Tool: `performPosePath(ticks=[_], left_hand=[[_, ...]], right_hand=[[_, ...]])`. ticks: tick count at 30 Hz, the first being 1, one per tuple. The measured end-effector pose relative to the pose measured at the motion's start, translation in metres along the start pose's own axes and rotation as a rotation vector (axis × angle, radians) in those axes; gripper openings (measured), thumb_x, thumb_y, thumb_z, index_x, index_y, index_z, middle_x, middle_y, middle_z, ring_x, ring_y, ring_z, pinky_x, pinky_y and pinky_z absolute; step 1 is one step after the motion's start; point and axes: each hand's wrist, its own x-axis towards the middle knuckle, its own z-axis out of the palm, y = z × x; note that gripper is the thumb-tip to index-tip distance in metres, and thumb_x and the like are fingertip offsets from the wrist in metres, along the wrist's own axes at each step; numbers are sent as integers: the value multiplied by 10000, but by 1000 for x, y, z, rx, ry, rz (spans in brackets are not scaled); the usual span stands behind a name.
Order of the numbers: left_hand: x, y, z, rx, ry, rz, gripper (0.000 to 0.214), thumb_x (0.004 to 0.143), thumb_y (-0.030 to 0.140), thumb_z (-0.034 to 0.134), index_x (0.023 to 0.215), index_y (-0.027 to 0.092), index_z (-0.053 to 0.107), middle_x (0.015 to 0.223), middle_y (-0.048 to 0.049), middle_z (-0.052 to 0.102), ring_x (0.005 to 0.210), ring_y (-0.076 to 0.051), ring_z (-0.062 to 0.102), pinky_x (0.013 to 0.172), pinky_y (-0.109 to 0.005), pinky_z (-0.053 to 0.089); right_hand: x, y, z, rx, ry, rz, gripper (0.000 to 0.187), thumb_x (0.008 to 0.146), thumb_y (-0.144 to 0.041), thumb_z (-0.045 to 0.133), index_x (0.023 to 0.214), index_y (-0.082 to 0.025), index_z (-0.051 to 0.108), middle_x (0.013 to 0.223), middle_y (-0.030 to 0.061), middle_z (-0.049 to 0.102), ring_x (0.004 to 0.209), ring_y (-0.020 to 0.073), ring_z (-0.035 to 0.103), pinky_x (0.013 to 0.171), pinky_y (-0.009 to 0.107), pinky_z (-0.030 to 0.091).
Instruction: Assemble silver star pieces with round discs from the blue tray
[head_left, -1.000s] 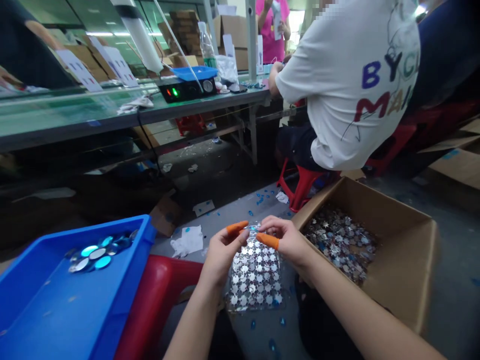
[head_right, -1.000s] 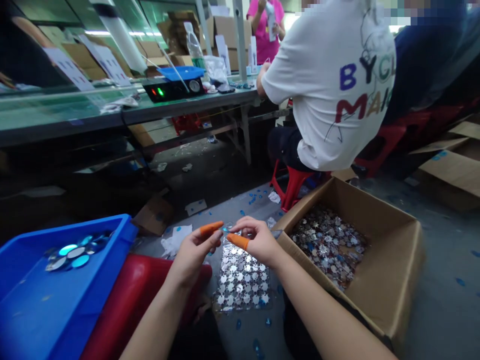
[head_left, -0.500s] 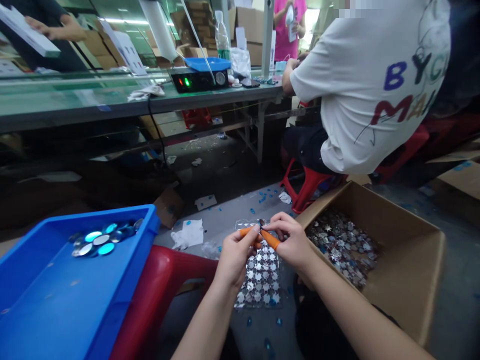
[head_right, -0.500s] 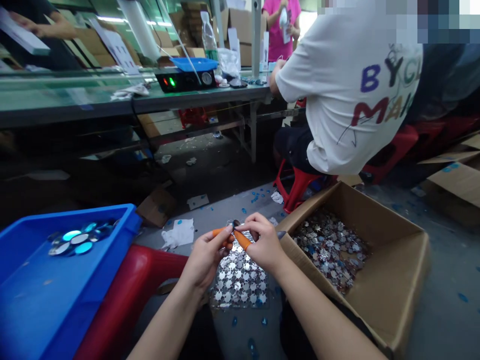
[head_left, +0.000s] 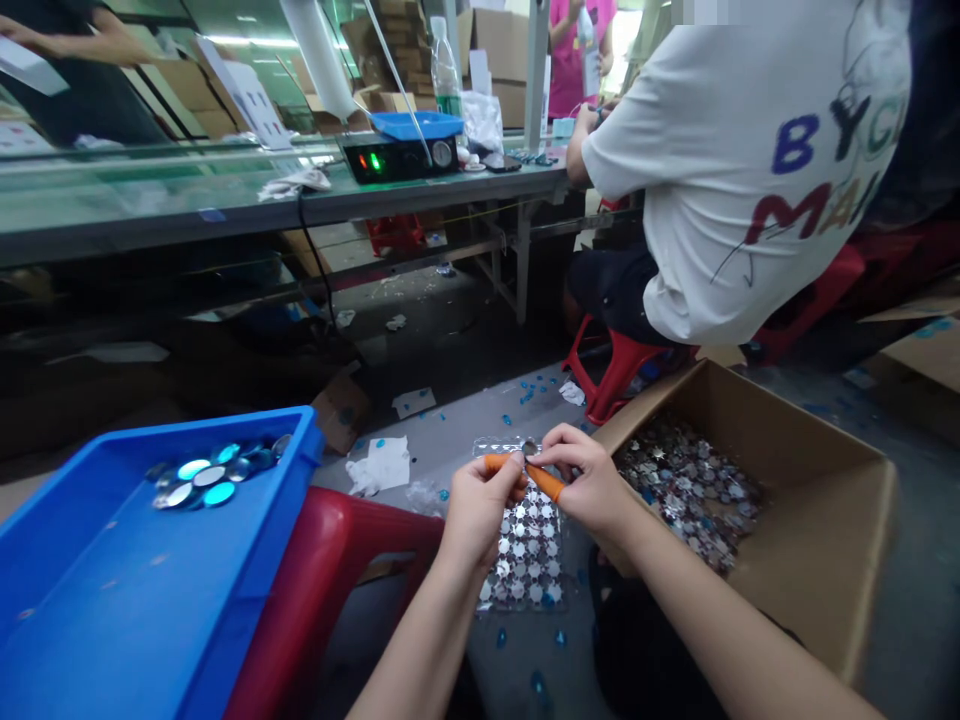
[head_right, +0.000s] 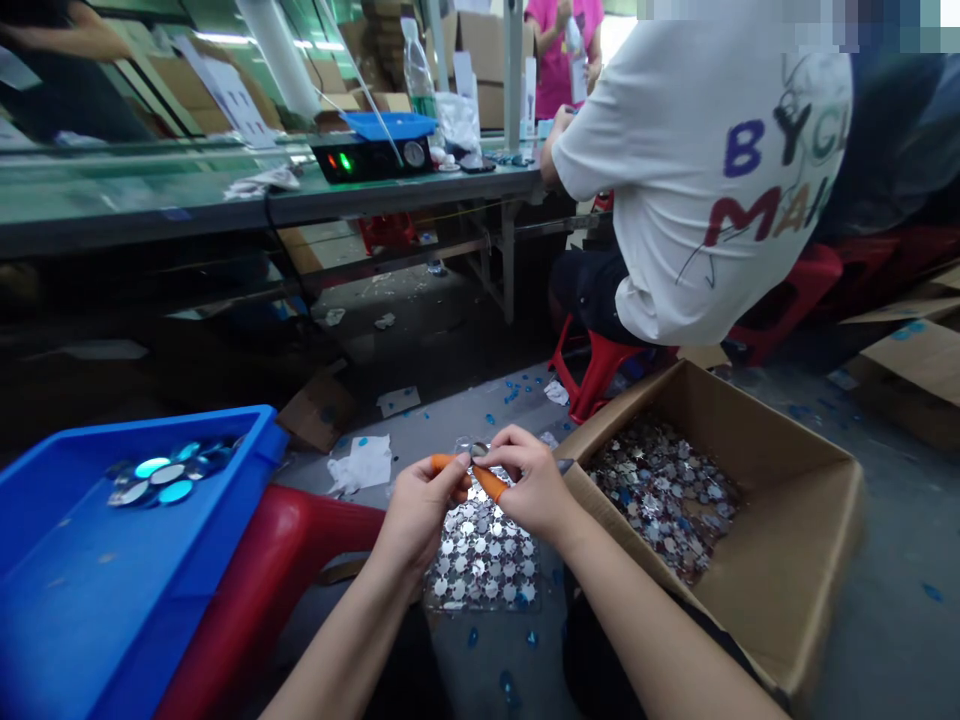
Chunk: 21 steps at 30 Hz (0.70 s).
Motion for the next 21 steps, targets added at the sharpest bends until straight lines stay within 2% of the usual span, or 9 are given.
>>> performPosePath(ticks=[11,15,21], left_hand=[[1,-9,2,60,73,110,389,635,469,852,670,140,649,562,11,554,508,-91,444,496,-206,338],[0,-6,3,38,67,88,398,631,475,864,697,134,671,608,-12,602,530,-102,490,523,-216,387],[0,-5,-1,111,47,117,391,708,500,834,769,134,711,670,-38,654,583,-121,540,560,-221,425]], right_hand=[[0,1,1,-1,18,7,158,800,-174,719,923,-226,803,871,28,583,568,86,386,505,245,318],[1,2,2,19,62,6,155,783,-166,731,910,-222,802,862,19,577,557,78,368,511,245,316],[1,3,2,13,68,2,156,789,-168,733,918,-221,804,873,25,584,565,81,376,507,244,314]])
